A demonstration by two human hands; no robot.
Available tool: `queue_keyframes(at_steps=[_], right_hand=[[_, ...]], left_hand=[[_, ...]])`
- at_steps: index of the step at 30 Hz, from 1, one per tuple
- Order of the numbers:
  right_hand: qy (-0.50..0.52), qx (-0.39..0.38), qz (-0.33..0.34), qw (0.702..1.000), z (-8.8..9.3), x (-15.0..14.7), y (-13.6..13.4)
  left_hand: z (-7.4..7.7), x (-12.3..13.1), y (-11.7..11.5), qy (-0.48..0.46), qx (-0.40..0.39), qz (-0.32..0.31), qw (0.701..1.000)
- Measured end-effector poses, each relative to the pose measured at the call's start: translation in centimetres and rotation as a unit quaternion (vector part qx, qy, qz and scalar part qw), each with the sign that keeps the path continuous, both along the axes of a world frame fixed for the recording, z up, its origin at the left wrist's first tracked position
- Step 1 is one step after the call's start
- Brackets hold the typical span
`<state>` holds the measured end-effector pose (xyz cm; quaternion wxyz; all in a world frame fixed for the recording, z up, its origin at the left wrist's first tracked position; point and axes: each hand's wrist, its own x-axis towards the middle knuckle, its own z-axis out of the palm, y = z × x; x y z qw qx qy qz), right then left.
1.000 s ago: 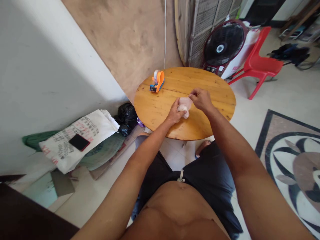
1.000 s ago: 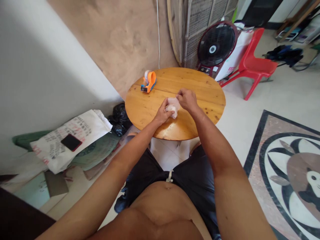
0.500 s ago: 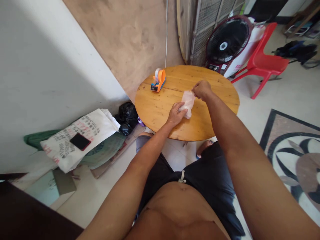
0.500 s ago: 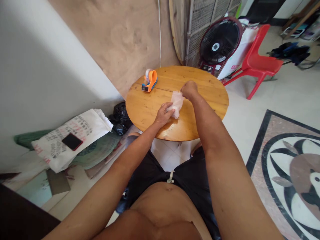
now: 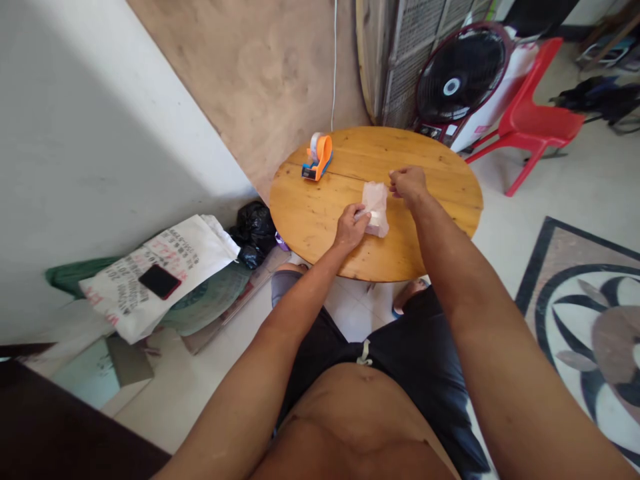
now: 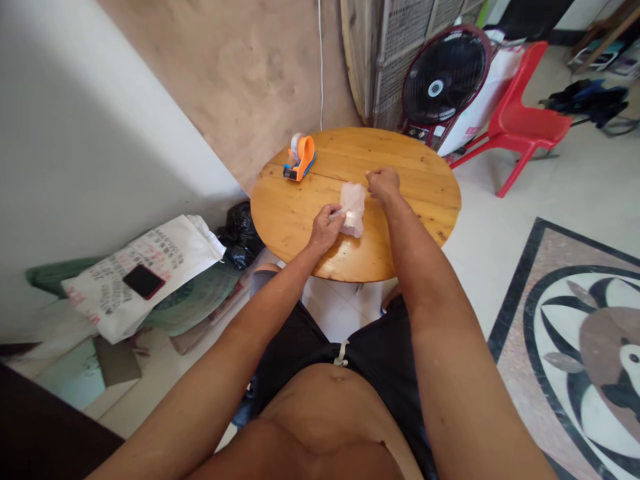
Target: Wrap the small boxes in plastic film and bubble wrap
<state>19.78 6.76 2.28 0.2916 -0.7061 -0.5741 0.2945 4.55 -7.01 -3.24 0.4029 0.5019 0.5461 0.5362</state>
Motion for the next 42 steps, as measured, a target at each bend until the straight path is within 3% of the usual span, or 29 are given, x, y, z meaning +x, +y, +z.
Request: queue_keyframes(at_steps=[2,4,8,11,15,21,27,32,36,42], right_hand=[[0.046,-0.058,-0.044,0.996,0.6,-0.2,-0.7],[0.088,-0.099,-0.046,0.990,1.1,-0.6,-1.6],[0.123,-0.080,0.002,0.989,0.8,-1.0,-3.2],[0.026,0.007,0.006,1.000,0.1,-0.7,-4.7],[-0.111,0.087,0.023,0.990,0.4,0.0,-8.1],[-0.177,0.060,0.125,0.974,2.3,-0.5,-12.2],[-0.162,0.042,0.104,0.980,2.0,0.5,-11.9],[-0.151,0.039,0.093,0.983,1.8,1.9,-11.4],[-0.175,0.049,0.112,0.977,2.3,1.4,-10.7],[-0.217,0.051,0.159,0.962,3.6,-1.3,-8.9]], left_hand=[[-0.1,0.0,0.1,-0.019,-0.001,0.011,1.000],[-0.3,0.0,0.2,-0.037,-0.003,0.027,0.999],[-0.2,-0.1,0.3,-0.057,-0.032,0.067,0.996],[0.1,-0.2,0.2,-0.048,-0.040,0.102,0.993],[0.4,-0.3,0.3,-0.031,-0.058,0.133,0.989],[0.3,-0.5,0.4,0.008,-0.071,0.164,0.984],[0.0,-0.8,0.8,-0.003,-0.091,0.170,0.981],[0.2,-1.7,1.4,0.002,-0.105,0.139,0.985],[1.2,-2.9,2.0,0.099,-0.088,0.075,0.988],[3.0,-3.5,3.8,0.231,-0.058,-0.002,0.971]])
